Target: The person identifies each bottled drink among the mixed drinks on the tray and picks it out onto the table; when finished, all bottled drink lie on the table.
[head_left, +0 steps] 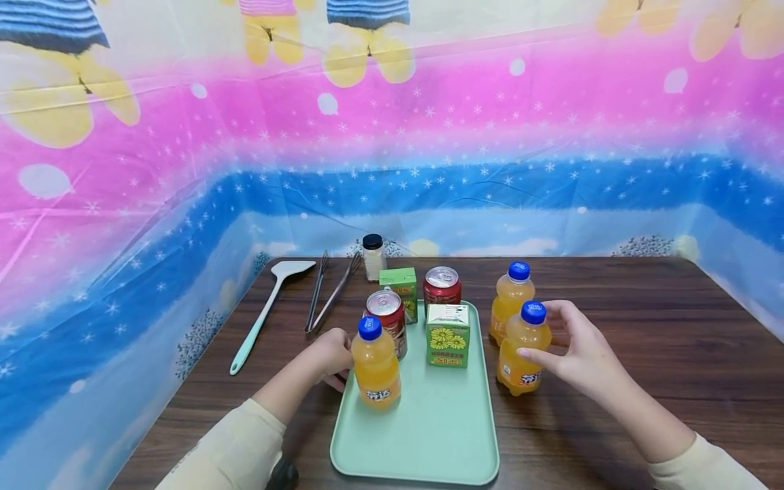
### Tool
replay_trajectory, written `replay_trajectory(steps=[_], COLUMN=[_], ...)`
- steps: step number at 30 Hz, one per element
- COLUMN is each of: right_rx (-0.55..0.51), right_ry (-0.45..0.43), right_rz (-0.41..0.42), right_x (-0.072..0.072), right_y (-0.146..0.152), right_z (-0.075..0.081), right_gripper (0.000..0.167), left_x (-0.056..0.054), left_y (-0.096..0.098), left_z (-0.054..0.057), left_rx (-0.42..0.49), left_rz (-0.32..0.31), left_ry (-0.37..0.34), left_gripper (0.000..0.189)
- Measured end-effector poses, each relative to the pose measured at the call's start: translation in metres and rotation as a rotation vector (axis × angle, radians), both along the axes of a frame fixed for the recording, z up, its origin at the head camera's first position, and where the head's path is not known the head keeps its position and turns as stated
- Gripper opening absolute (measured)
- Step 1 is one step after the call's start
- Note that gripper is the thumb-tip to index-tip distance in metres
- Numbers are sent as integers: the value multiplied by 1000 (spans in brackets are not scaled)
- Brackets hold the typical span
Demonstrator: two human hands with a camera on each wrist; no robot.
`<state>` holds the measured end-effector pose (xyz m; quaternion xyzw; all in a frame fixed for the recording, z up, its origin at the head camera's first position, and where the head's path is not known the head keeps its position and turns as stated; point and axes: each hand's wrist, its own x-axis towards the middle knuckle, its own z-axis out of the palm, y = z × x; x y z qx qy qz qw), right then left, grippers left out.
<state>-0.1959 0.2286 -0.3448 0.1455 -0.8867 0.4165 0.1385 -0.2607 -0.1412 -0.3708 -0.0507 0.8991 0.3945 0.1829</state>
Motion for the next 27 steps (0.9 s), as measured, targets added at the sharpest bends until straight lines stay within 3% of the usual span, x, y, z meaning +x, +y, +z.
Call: replay_trajectory(steps=[9,19,27], right_rx=[-15,-8,-70], right_ry=[85,141,200], right_rz=[10,-10,72], right_x=[9,30,44], right_y=[11,22,15], right_z=[5,8,14], right_gripper=[59,60,63], left_x=[-1,-1,0], left_y=[0,0,0], left_z=[-2,-2,0], left_rx=[-5,-8,-3], left_rz=[-8,-10,-11], left_ry=[10,7,4], left_gripper=[6,8,9])
